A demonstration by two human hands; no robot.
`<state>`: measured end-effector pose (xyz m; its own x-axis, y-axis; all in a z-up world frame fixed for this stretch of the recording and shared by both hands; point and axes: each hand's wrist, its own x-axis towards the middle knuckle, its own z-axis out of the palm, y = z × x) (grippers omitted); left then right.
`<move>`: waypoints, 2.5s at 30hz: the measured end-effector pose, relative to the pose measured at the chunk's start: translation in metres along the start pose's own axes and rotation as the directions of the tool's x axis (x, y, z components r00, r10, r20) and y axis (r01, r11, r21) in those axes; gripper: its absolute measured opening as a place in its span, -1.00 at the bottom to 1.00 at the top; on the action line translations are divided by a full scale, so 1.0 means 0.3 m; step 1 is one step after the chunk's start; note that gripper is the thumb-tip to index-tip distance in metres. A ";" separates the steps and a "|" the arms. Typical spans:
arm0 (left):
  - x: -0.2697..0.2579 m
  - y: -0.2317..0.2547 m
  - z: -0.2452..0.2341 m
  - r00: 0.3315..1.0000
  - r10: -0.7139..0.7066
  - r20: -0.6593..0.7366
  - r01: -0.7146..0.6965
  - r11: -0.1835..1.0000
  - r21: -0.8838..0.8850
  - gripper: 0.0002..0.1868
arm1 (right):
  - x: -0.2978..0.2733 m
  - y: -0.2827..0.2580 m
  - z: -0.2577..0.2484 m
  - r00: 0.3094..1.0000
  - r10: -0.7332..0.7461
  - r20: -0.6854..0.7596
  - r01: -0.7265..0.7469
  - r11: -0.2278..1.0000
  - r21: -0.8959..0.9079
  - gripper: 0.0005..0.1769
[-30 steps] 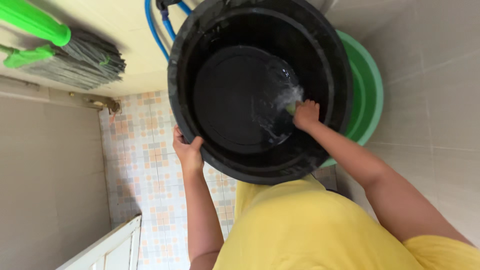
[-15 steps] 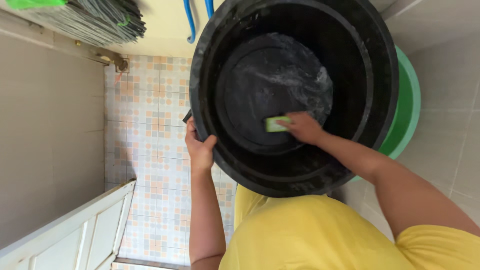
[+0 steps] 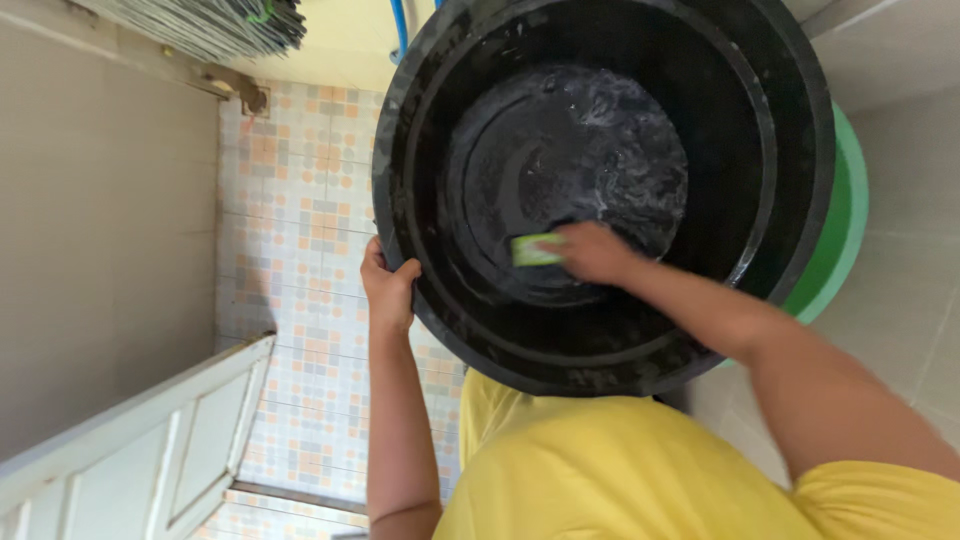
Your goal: The person scrubs the interior of a black bucket with a green sponge while it sits in a green basin. They add liquid from a small bottle to the sponge and continue scrubbing the bucket's inner surface and rim.
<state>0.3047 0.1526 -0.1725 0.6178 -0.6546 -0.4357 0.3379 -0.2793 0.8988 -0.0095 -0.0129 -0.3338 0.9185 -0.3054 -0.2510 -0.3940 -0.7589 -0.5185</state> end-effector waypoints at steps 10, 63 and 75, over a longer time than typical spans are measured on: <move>0.100 0.122 0.044 0.972 0.233 -0.025 -0.202 0.886 0.417 -0.60 | 0.460 0.198 -0.085 0.551 0.432 -0.714 -0.583 0.811 0.040 -0.43; 0.399 0.185 0.089 0.936 0.125 0.330 -0.291 0.801 0.522 -0.56 | -0.040 0.062 0.020 0.744 0.639 -0.194 -0.667 0.721 -0.185 -0.21; 0.411 0.143 0.098 0.958 0.015 0.286 -0.143 0.891 0.432 -0.62 | 0.672 -0.033 0.095 0.725 0.582 -0.369 -0.594 0.799 0.094 -0.56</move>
<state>0.3745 0.0394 -0.1862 0.3936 -0.8324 -0.3901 -0.0939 -0.4586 0.8837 0.1787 -0.0505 -0.4026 0.4483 -0.8751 -0.1821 -0.8633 -0.3711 -0.3420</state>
